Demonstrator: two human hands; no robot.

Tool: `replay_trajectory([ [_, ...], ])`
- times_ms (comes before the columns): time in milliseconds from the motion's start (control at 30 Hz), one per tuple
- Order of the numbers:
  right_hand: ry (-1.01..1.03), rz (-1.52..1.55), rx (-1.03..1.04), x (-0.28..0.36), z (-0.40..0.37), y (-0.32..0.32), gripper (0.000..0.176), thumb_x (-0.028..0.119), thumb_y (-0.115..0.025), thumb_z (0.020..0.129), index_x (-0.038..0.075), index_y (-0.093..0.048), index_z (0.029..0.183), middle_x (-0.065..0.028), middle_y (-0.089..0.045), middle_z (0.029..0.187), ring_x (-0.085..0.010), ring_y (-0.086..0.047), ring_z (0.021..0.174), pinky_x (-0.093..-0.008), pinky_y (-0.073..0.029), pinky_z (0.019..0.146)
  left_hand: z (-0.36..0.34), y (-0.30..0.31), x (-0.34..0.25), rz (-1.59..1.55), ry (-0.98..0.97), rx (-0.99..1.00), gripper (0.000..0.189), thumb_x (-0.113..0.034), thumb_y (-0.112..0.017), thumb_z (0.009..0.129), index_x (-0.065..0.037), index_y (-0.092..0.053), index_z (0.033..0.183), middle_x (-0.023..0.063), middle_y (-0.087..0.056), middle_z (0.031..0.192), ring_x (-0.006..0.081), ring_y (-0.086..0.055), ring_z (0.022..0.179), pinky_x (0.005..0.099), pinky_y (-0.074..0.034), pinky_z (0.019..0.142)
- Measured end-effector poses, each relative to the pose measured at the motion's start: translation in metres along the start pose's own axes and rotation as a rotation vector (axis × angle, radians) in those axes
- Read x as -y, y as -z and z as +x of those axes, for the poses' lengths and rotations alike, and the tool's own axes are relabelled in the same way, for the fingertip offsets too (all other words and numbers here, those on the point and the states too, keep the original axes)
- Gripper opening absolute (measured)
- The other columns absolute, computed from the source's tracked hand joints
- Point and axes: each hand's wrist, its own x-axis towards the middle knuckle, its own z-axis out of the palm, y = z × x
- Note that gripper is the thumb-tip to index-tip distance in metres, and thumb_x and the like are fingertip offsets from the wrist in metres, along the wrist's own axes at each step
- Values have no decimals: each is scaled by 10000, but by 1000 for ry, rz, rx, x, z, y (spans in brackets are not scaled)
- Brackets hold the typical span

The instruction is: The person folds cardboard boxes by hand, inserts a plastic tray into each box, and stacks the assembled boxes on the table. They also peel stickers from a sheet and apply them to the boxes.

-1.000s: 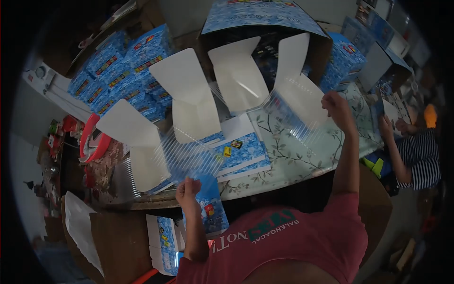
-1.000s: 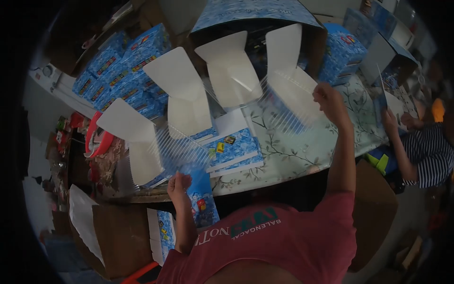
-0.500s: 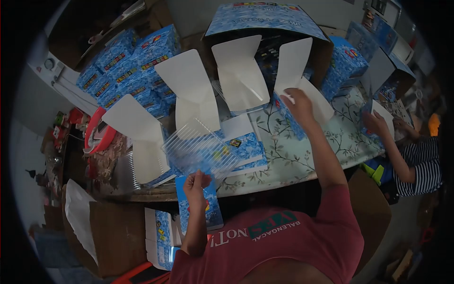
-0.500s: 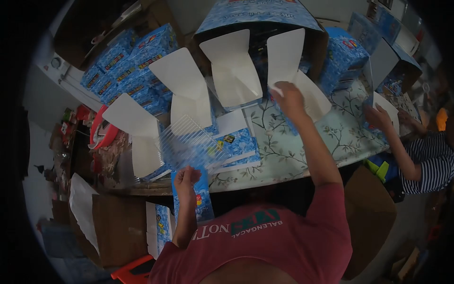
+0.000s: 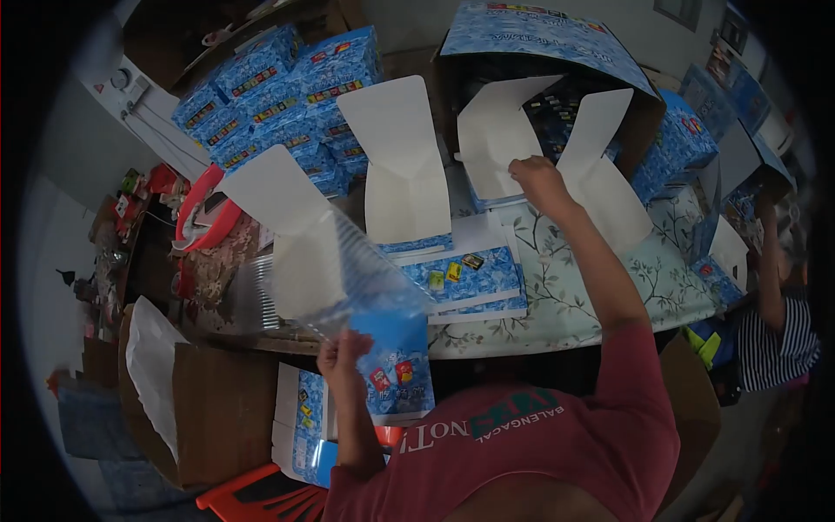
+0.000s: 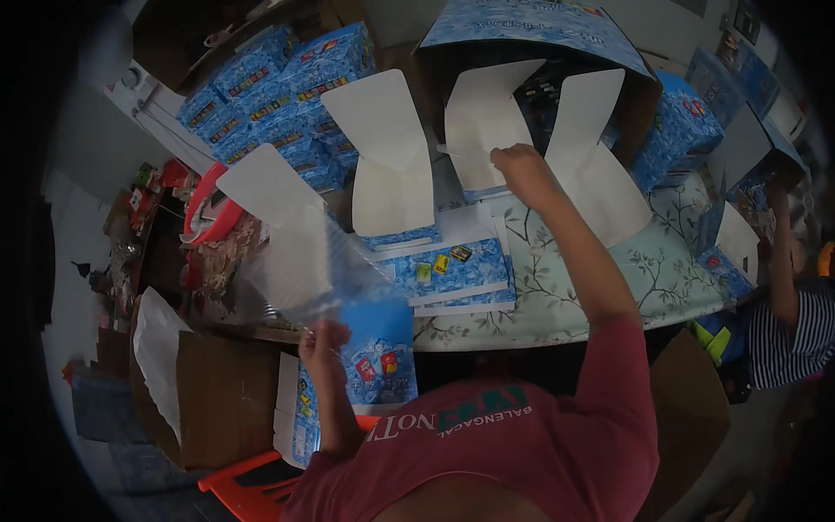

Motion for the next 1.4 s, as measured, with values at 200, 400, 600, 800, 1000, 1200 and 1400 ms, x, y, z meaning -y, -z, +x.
replay_trajectory([
  [200, 205, 127, -114, 4, 18, 44, 163, -3, -567, 734, 31, -614, 886, -126, -619, 835, -277, -582, 836, -361, -466, 753, 42, 76, -58, 38, -260, -391, 186, -214, -552, 896, -50, -573, 813, 15, -582, 722, 84, -534, 638, 236, -446, 574],
  [400, 42, 13, 178, -45, 3, -7, 219, -19, -560, 692, 19, -621, 899, -118, -621, 859, -295, -579, 844, -379, -470, 758, 47, 144, -46, -28, -235, -346, 201, -208, -544, 902, -31, -567, 809, 10, -574, 738, 75, -528, 634, 214, -443, 585],
  [600, 81, -89, 534, -60, 9, -60, 184, 185, -502, 834, 73, -645, 803, -145, -622, 758, -340, -586, 771, -415, -461, 690, 79, 183, -54, 189, -253, -534, 258, -241, -594, 871, 15, -590, 898, 56, -609, 798, 122, -578, 714, 231, -483, 647],
  [800, -102, 320, 492, 8, -2, -46, 168, 171, -568, 817, 22, -600, 885, -173, -622, 828, -360, -592, 780, -423, -451, 685, 156, 246, -81, 398, -57, -385, 192, -180, -636, 824, 4, -612, 874, 31, -597, 719, 86, -544, 612, 216, -426, 524],
  [1000, -72, 46, 177, 58, 17, 16, 136, 100, -572, 800, 20, -551, 908, -210, -591, 835, -378, -572, 786, -419, -445, 640, 211, 219, -76, 1614, -16, -364, 457, -268, -669, 791, 37, -553, 1111, 160, -635, 994, 256, -615, 909, 323, -476, 741],
  [1200, -21, 545, 247, 161, 49, 114, 115, 110, -531, 854, 1, -517, 890, -183, -578, 771, -317, -570, 698, -371, -428, 620, 238, 129, 2, 743, -147, 30, 502, -170, -576, 825, 43, -440, 1259, 228, -546, 1166, 274, -550, 1064, 312, -428, 881],
  [1400, 83, 634, 406, 157, 86, 57, 133, 125, -548, 850, 2, -529, 897, -164, -592, 793, -296, -577, 714, -358, -440, 670, 206, 90, -11, 547, 172, 211, 446, -59, -436, 824, 78, -428, 1249, 170, -587, 1055, 239, -607, 868, 322, -481, 758],
])
